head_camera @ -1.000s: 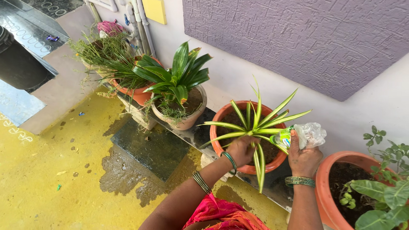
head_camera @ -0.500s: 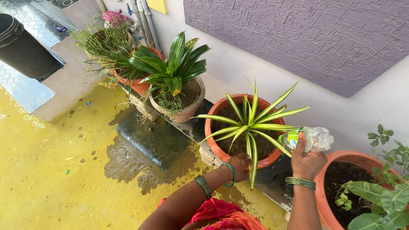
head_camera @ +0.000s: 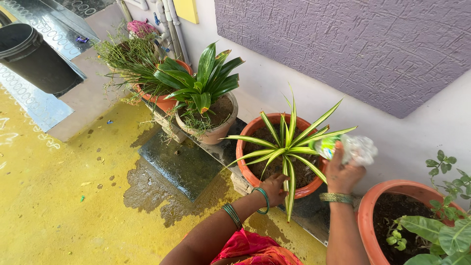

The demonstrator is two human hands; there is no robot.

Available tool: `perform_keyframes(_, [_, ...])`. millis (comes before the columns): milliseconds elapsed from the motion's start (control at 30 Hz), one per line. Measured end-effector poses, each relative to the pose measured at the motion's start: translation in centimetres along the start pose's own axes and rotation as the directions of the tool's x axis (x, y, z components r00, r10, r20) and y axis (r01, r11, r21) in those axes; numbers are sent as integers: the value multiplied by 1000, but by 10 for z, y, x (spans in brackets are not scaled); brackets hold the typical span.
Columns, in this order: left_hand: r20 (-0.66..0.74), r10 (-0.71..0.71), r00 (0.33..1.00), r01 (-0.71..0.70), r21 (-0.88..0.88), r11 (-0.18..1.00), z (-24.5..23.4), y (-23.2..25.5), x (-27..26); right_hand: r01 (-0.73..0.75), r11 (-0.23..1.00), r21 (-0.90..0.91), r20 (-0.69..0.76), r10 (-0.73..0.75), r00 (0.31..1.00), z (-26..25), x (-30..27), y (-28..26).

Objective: The person waters several potted plants using a small bottle and then washes a plastic cup in a bucket of water.

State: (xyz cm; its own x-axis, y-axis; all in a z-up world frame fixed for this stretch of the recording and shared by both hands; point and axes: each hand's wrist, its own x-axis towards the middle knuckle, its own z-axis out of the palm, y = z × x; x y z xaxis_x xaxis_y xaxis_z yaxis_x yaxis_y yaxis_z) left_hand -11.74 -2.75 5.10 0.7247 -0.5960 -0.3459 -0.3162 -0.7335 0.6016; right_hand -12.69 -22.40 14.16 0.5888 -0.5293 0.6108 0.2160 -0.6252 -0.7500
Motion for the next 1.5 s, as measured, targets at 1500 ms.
perform_keyframes(1500, [-179,18,984,-59,-227,972,-101,-158,-41,-495,729,474,87,520,850,136,-42,-89])
